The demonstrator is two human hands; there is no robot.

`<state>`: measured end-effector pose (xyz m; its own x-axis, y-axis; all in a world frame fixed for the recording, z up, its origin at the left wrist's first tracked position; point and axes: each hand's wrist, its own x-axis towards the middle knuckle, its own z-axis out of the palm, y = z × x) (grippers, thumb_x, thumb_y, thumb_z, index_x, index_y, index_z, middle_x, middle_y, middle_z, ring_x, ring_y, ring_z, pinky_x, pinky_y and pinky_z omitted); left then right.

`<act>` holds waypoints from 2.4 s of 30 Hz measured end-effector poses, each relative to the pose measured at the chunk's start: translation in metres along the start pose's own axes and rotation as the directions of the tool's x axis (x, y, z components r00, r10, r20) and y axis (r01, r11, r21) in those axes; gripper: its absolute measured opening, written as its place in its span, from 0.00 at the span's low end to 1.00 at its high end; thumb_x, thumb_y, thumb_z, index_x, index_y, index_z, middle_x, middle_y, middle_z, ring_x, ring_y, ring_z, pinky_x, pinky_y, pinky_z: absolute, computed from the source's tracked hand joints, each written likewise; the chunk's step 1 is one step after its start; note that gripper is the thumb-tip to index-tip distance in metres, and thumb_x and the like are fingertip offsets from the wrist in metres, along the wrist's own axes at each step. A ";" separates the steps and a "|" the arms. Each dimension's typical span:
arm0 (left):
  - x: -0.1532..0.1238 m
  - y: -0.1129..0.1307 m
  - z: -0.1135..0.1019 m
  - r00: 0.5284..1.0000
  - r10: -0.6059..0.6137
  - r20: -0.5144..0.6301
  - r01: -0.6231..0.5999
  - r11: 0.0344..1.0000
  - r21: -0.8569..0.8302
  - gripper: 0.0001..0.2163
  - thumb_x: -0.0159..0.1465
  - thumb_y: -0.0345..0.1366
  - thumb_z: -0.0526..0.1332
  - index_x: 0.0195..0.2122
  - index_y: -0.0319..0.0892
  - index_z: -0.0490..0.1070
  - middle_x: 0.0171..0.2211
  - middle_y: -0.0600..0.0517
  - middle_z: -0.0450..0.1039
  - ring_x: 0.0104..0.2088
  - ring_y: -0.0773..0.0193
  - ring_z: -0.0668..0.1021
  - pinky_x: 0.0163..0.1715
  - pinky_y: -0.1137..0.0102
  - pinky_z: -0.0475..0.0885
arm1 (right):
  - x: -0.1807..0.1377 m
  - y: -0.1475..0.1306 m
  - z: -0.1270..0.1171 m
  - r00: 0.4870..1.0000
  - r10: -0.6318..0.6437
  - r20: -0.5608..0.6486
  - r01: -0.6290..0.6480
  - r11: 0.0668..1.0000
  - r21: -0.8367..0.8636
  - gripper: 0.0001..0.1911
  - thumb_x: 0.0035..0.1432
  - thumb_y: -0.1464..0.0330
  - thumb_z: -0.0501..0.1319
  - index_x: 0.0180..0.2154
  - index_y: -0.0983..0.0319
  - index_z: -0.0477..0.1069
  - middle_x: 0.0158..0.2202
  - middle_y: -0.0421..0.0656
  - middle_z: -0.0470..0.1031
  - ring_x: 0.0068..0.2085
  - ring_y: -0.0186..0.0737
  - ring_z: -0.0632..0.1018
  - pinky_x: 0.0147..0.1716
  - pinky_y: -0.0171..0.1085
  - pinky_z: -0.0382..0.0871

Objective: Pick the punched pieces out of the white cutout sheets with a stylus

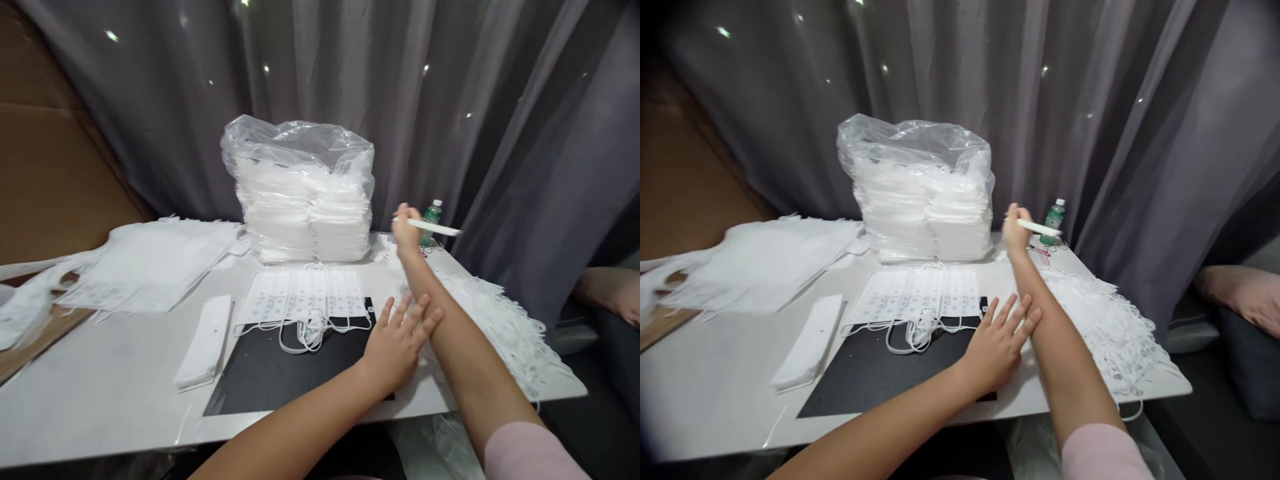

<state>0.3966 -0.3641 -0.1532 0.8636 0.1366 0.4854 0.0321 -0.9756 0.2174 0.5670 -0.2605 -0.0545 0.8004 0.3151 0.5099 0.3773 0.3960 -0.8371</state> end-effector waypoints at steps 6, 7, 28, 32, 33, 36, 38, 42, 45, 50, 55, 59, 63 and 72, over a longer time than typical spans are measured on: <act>0.017 -0.023 -0.023 0.906 -0.397 0.151 0.412 0.907 -0.086 0.23 0.68 0.48 0.48 0.33 0.38 0.77 0.33 0.42 0.78 0.40 0.50 0.79 0.42 0.59 0.70 | -0.034 -0.040 -0.046 0.984 0.002 0.179 0.005 0.999 -0.038 0.25 0.61 0.46 0.48 0.27 0.59 0.63 0.10 0.29 0.54 0.11 0.29 0.55 0.11 0.29 0.48; 0.019 -0.023 -0.024 0.902 -0.398 0.165 0.416 0.905 -0.089 0.25 0.67 0.50 0.49 0.27 0.38 0.76 0.26 0.44 0.76 0.34 0.51 0.79 0.39 0.60 0.71 | -0.052 -0.046 -0.056 0.942 -0.032 0.335 0.073 0.991 -0.109 0.24 0.61 0.47 0.49 0.28 0.59 0.66 0.11 0.32 0.61 0.12 0.30 0.61 0.12 0.29 0.53; -0.158 -0.041 -0.084 0.757 -0.652 -0.051 0.627 0.701 0.340 0.31 0.66 0.49 0.50 0.59 0.25 0.60 0.61 0.30 0.57 0.62 0.40 0.61 0.58 0.49 0.60 | -0.210 -0.035 -0.173 0.712 0.023 0.701 0.550 0.602 -0.579 0.16 0.64 0.57 0.51 0.38 0.60 0.72 0.34 0.46 0.79 0.35 0.47 0.80 0.35 0.44 0.73; -0.194 -0.058 -0.081 0.623 -0.781 -0.025 0.697 0.541 0.471 0.41 0.63 0.57 0.49 0.59 0.17 0.57 0.61 0.23 0.53 0.62 0.36 0.58 0.58 0.48 0.59 | -0.250 -0.037 -0.134 0.616 0.050 0.786 0.481 0.767 -0.425 0.11 0.63 0.64 0.54 0.40 0.60 0.73 0.36 0.45 0.79 0.37 0.43 0.80 0.36 0.39 0.76; -0.194 -0.061 -0.080 0.626 -0.780 0.006 0.686 0.554 0.472 0.41 0.63 0.57 0.48 0.60 0.17 0.56 0.61 0.24 0.51 0.63 0.38 0.57 0.59 0.49 0.59 | -0.257 -0.039 -0.126 0.596 0.053 0.801 0.464 0.792 -0.397 0.11 0.63 0.65 0.54 0.41 0.59 0.73 0.35 0.44 0.79 0.37 0.42 0.80 0.37 0.38 0.76; -0.186 -0.070 -0.082 0.691 -0.712 0.124 0.609 0.666 0.431 0.39 0.64 0.55 0.47 0.62 0.21 0.53 0.64 0.30 0.48 0.64 0.43 0.54 0.61 0.52 0.56 | -0.270 -0.041 -0.109 0.577 0.039 0.816 0.433 0.832 -0.346 0.11 0.64 0.68 0.52 0.40 0.60 0.73 0.35 0.45 0.79 0.36 0.41 0.80 0.36 0.38 0.77; -0.181 -0.074 -0.085 0.739 -0.650 0.175 0.555 0.735 0.389 0.36 0.65 0.54 0.47 0.63 0.26 0.54 0.64 0.34 0.49 0.65 0.46 0.54 0.61 0.53 0.56 | -0.274 -0.038 -0.105 0.602 -0.002 0.799 0.462 0.816 -0.346 0.12 0.64 0.67 0.52 0.41 0.61 0.73 0.35 0.47 0.79 0.37 0.43 0.80 0.39 0.42 0.77; -0.180 -0.079 -0.087 0.792 -0.590 0.158 0.509 0.780 0.364 0.33 0.66 0.53 0.48 0.64 0.31 0.55 0.65 0.37 0.51 0.65 0.49 0.56 0.61 0.54 0.56 | -0.277 -0.029 -0.109 0.589 -0.046 0.807 0.557 0.747 -0.364 0.15 0.62 0.67 0.54 0.48 0.64 0.72 0.40 0.52 0.80 0.44 0.51 0.80 0.45 0.51 0.75; -0.181 -0.080 -0.088 0.806 -0.569 0.160 0.487 0.792 0.368 0.32 0.66 0.51 0.48 0.64 0.33 0.55 0.64 0.39 0.52 0.64 0.50 0.58 0.61 0.55 0.57 | -0.274 -0.029 -0.114 0.513 0.030 0.858 0.562 0.744 -0.362 0.18 0.60 0.69 0.56 0.51 0.66 0.70 0.45 0.54 0.78 0.49 0.53 0.78 0.48 0.52 0.74; -0.179 -0.077 -0.094 0.828 -0.509 0.233 0.423 0.842 0.335 0.29 0.67 0.47 0.47 0.63 0.31 0.55 0.64 0.40 0.52 0.63 0.51 0.60 0.60 0.56 0.59 | -0.265 -0.034 -0.118 0.506 0.143 0.851 0.444 0.803 -0.399 0.19 0.61 0.68 0.55 0.52 0.66 0.68 0.42 0.52 0.79 0.51 0.50 0.77 0.50 0.48 0.73; -0.177 -0.054 -0.098 0.848 -0.428 0.312 0.368 0.900 0.235 0.27 0.67 0.44 0.49 0.64 0.34 0.56 0.64 0.41 0.53 0.63 0.51 0.60 0.59 0.56 0.62 | -0.261 -0.030 -0.126 0.712 0.105 0.695 0.354 0.801 -0.483 0.13 0.63 0.66 0.52 0.47 0.61 0.68 0.32 0.45 0.77 0.43 0.46 0.80 0.42 0.42 0.77; -0.145 -0.020 -0.076 0.837 -0.262 0.481 0.266 0.962 0.062 0.23 0.66 0.32 0.48 0.62 0.33 0.59 0.62 0.38 0.56 0.62 0.49 0.62 0.58 0.57 0.63 | -0.258 -0.033 -0.134 0.817 0.020 0.576 0.341 0.789 -0.512 0.06 0.62 0.66 0.53 0.32 0.56 0.64 0.39 0.47 0.80 0.42 0.44 0.81 0.39 0.40 0.78; -0.077 0.009 -0.026 0.924 0.089 0.372 0.041 0.943 -0.329 0.26 0.61 0.27 0.54 0.62 0.35 0.59 0.61 0.37 0.59 0.62 0.48 0.62 0.59 0.56 0.62 | -0.256 -0.056 -0.141 0.932 -0.120 0.343 0.308 0.762 -0.570 0.10 0.62 0.69 0.53 0.28 0.55 0.56 0.41 0.46 0.80 0.39 0.45 0.82 0.40 0.43 0.77; -0.075 -0.038 -0.038 0.978 -0.190 0.088 0.195 0.979 -0.060 0.22 0.61 0.26 0.58 0.57 0.38 0.64 0.60 0.38 0.61 0.61 0.46 0.63 0.59 0.50 0.61 | -0.255 -0.065 -0.159 0.940 -0.216 0.266 0.337 0.717 -0.610 0.13 0.60 0.68 0.59 0.27 0.58 0.55 0.38 0.47 0.81 0.33 0.39 0.82 0.27 0.32 0.74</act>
<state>0.3117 -0.3307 -0.1651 0.8825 0.3037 0.3591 0.1702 -0.9180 0.3582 0.4119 -0.5036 -0.1613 0.5467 0.4400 0.7124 0.8247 -0.1357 -0.5491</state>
